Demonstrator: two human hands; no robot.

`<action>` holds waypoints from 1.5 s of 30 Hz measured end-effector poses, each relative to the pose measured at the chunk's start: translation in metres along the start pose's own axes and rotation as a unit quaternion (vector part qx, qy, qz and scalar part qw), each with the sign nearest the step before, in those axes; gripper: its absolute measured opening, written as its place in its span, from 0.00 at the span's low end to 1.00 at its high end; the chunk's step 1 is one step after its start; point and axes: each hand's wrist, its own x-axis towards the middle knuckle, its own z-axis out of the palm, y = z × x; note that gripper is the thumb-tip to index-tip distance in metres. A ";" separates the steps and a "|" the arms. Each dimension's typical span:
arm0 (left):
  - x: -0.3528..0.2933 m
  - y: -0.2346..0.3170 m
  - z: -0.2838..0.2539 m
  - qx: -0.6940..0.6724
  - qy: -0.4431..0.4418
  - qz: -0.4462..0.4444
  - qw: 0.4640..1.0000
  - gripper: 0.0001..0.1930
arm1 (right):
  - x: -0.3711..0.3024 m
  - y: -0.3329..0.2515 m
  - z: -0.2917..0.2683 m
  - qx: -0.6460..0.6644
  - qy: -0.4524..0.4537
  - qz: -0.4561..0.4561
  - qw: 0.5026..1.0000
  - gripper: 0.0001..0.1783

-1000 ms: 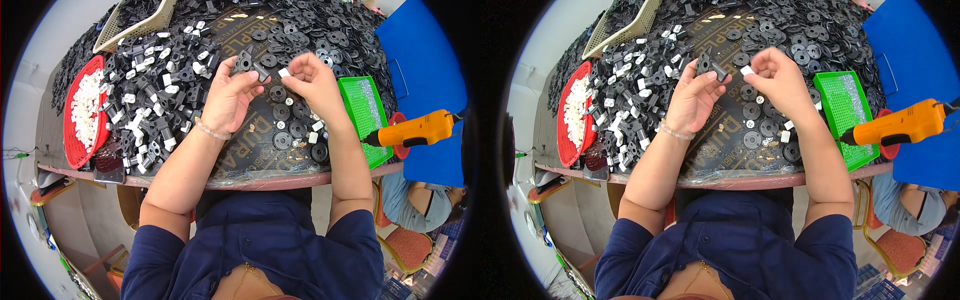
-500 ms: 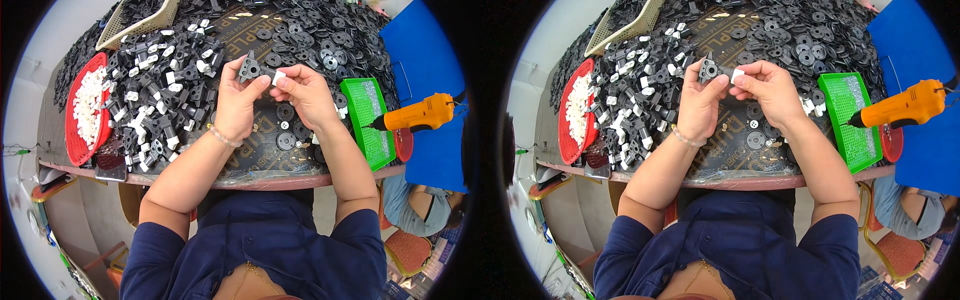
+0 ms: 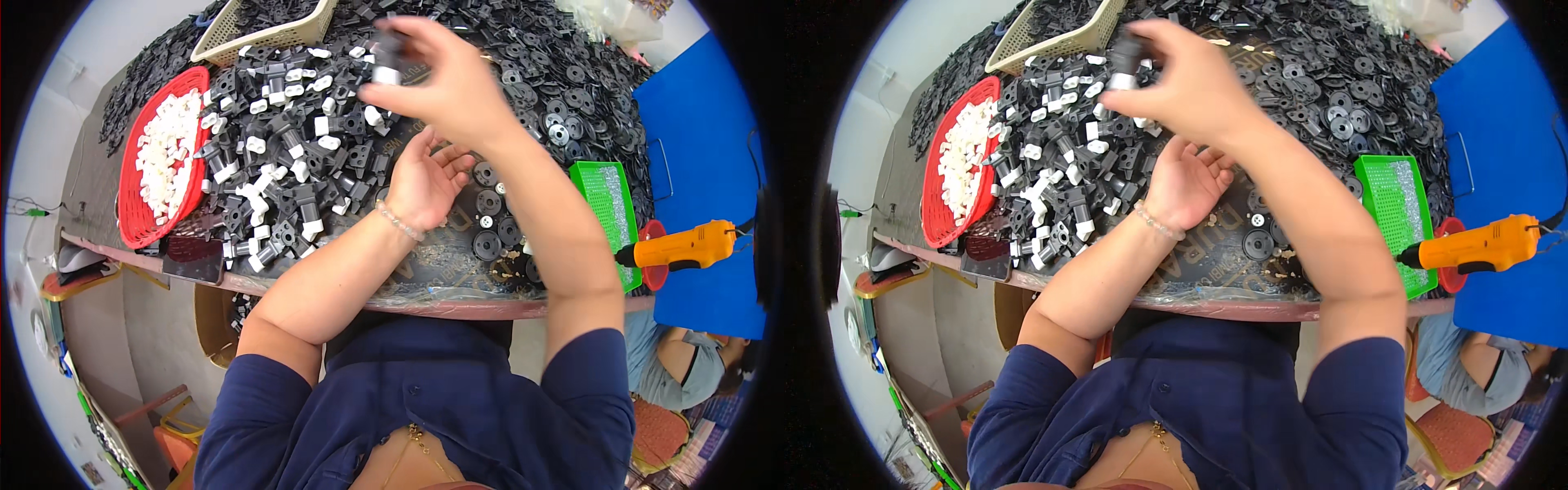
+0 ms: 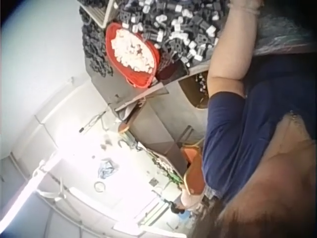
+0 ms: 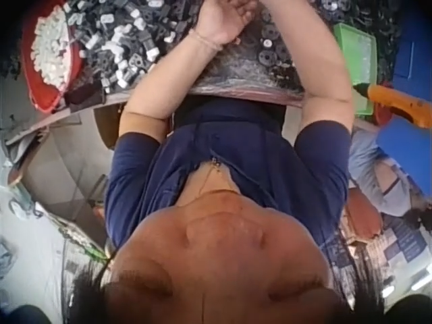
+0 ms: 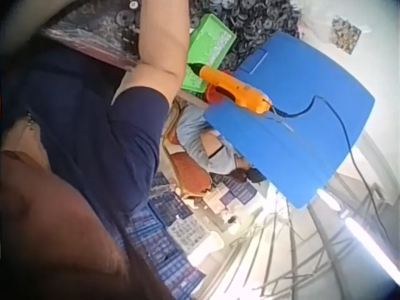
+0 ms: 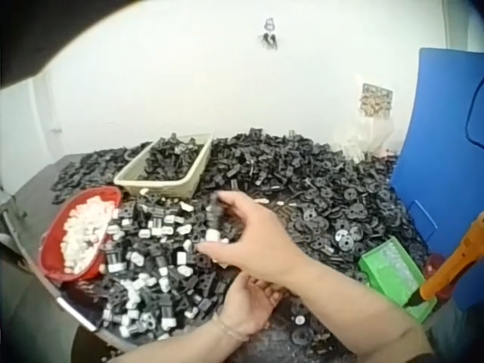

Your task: Assembling small plastic base components with white pins and circular caps at a workbench.

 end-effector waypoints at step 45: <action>-0.004 -0.010 0.000 0.274 0.001 0.146 0.951 0.10 | 0.059 0.177 -0.088 -0.673 0.120 -0.090 0.725 0.13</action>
